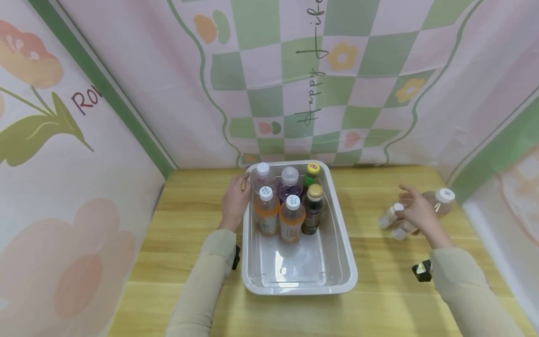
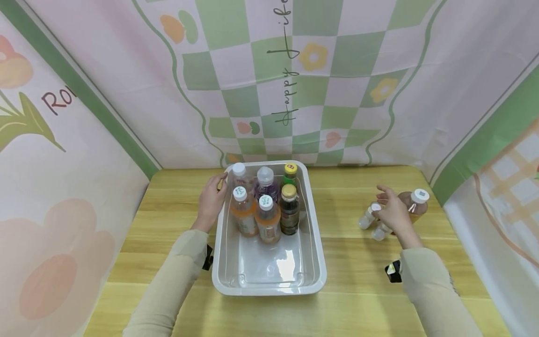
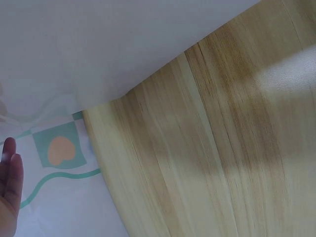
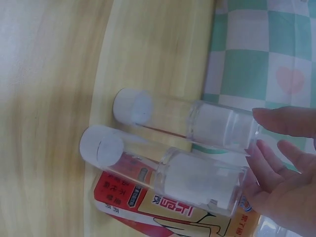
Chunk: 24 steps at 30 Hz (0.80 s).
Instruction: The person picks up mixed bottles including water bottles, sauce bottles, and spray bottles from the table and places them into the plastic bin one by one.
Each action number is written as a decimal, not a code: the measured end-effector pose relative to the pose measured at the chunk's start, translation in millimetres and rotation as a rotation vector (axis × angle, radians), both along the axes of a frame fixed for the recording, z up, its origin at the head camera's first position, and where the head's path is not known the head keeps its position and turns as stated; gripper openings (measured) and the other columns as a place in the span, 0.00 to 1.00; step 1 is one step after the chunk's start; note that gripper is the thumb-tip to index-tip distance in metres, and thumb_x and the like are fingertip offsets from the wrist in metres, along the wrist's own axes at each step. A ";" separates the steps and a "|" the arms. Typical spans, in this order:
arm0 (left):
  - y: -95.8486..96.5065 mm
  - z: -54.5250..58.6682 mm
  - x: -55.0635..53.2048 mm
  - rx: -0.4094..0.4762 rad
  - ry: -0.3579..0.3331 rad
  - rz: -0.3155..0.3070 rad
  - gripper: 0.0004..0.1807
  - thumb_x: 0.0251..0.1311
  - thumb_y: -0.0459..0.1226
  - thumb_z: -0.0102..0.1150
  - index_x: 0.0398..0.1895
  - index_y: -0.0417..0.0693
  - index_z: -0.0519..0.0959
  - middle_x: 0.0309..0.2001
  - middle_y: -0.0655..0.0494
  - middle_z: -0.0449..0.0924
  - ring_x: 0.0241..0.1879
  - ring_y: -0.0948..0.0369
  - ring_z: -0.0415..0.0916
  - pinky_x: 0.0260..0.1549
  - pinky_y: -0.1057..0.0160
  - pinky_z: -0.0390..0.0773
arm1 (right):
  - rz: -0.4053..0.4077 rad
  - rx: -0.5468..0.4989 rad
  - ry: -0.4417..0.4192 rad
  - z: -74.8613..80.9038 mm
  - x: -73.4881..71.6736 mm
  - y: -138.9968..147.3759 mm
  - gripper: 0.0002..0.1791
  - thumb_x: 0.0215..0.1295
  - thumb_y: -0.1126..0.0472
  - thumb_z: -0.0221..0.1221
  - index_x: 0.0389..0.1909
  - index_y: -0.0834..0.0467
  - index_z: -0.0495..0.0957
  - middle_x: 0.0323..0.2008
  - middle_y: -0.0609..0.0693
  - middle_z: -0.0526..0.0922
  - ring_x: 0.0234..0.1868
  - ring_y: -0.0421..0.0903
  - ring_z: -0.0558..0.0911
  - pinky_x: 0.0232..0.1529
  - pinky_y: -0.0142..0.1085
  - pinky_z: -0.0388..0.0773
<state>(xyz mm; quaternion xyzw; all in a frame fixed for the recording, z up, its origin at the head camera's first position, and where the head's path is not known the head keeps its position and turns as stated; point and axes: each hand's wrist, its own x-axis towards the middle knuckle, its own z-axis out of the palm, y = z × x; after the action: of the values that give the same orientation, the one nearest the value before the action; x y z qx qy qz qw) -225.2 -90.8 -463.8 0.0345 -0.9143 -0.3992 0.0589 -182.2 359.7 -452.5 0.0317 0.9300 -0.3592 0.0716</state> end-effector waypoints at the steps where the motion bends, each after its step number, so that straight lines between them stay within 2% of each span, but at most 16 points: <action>1: 0.1 0.2 -0.3 -0.002 0.000 0.001 0.24 0.69 0.49 0.39 0.64 0.55 0.71 0.66 0.53 0.70 0.66 0.51 0.68 0.64 0.48 0.70 | 0.006 -0.007 -0.005 -0.3 -0.2 0.7 0.46 0.54 0.73 0.57 0.71 0.72 0.42 0.62 0.82 0.57 0.60 0.79 0.63 0.48 0.60 0.79; 4: 0.1 0.9 -1.0 -0.002 0.007 -0.001 0.24 0.69 0.49 0.39 0.64 0.54 0.71 0.65 0.52 0.71 0.65 0.51 0.68 0.64 0.48 0.70 | 0.014 -0.008 -0.007 -1.3 -0.7 1.4 0.46 0.54 0.73 0.57 0.71 0.72 0.42 0.61 0.83 0.56 0.60 0.79 0.62 0.53 0.63 0.74; 8: -0.1 1.1 -1.3 -0.002 0.015 -0.003 0.24 0.69 0.48 0.39 0.64 0.53 0.71 0.65 0.52 0.71 0.65 0.51 0.68 0.64 0.48 0.70 | 0.014 0.010 -0.019 -2.8 -2.0 1.2 0.45 0.54 0.73 0.56 0.70 0.72 0.42 0.61 0.83 0.56 0.60 0.79 0.62 0.50 0.61 0.77; 12: -0.4 0.7 -1.0 -0.009 0.024 -0.002 0.24 0.69 0.47 0.39 0.63 0.53 0.71 0.64 0.51 0.71 0.65 0.50 0.69 0.64 0.48 0.71 | 0.006 0.004 -0.025 -4.1 -2.8 -1.1 0.45 0.55 0.73 0.55 0.70 0.73 0.42 0.61 0.83 0.56 0.60 0.79 0.63 0.52 0.62 0.76; 20: -0.1 -0.8 0.3 -0.020 0.038 -0.005 0.23 0.69 0.47 0.40 0.63 0.53 0.72 0.64 0.51 0.72 0.64 0.50 0.69 0.63 0.48 0.72 | -0.032 0.007 0.026 -5.6 -1.4 -5.4 0.43 0.55 0.72 0.56 0.70 0.72 0.45 0.60 0.82 0.59 0.60 0.78 0.64 0.55 0.63 0.72; 24: 0.0 -1.2 0.5 -0.003 0.017 -0.003 0.24 0.69 0.48 0.39 0.63 0.54 0.71 0.65 0.52 0.71 0.66 0.51 0.68 0.65 0.48 0.70 | -0.046 -0.006 0.065 1.3 -2.5 -7.4 0.43 0.57 0.71 0.56 0.71 0.70 0.46 0.60 0.81 0.61 0.59 0.78 0.65 0.54 0.61 0.74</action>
<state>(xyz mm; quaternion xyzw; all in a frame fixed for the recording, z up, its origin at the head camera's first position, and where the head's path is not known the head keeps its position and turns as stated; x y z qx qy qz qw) -224.7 -90.7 -465.0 0.0298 -0.9145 -0.3980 0.0662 -184.7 352.3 -451.2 0.0413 0.9297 -0.3644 0.0328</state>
